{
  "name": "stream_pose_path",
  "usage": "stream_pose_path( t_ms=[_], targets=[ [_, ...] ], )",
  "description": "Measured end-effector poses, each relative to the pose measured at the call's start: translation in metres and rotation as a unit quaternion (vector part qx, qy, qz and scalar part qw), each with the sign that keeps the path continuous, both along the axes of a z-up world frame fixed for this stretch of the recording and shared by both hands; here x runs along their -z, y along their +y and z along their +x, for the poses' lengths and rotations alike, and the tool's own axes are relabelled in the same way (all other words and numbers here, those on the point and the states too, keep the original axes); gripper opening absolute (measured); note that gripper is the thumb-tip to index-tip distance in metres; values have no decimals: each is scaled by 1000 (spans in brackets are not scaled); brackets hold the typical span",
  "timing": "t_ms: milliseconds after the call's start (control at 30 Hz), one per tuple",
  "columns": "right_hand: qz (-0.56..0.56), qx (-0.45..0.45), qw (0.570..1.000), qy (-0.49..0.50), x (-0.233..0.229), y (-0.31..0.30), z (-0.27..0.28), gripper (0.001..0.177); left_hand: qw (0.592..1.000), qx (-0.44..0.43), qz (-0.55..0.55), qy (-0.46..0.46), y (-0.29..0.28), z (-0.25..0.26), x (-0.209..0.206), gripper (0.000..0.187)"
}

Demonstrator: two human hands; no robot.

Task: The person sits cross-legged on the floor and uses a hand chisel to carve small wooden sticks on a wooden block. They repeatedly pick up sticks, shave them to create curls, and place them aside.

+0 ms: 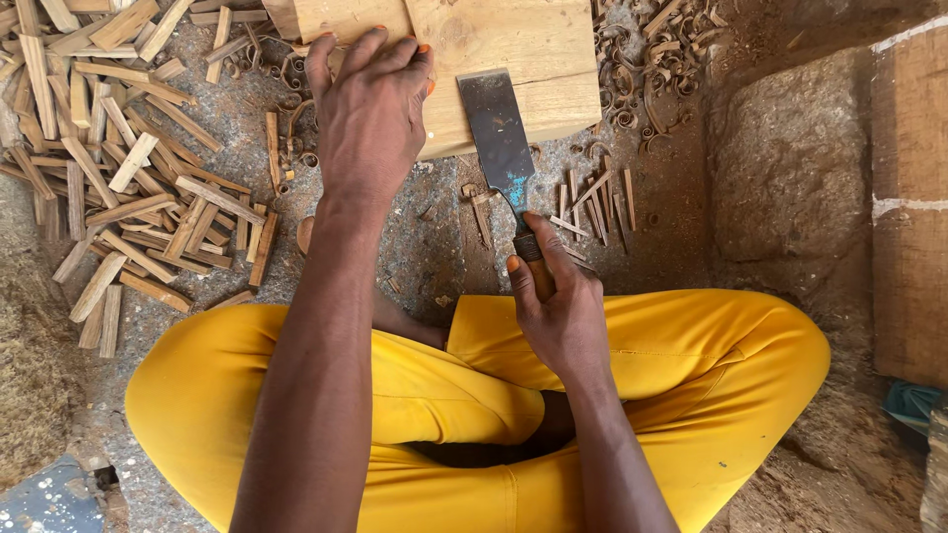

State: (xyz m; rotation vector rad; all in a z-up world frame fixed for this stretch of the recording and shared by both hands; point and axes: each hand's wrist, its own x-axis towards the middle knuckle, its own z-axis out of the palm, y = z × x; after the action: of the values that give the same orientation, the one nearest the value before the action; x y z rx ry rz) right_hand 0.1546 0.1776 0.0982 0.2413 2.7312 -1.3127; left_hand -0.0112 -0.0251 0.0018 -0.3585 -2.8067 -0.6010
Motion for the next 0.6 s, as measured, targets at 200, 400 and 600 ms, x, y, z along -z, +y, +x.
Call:
stream_pose_path(
  t_ms=[200,400,600],
  targets=[
    [-3,9,1000,-27,-2,1,-2,43,999,6,41,-5,1,-4,5,24],
    [22,18,995,-93,-5,1,-2,45,1000,-5,21,-16,-2,-7,5,28],
    [24,-13,997,-72,-12,-5,1,46,999,-38,-32,-17,2,-3,5,48]
  ],
)
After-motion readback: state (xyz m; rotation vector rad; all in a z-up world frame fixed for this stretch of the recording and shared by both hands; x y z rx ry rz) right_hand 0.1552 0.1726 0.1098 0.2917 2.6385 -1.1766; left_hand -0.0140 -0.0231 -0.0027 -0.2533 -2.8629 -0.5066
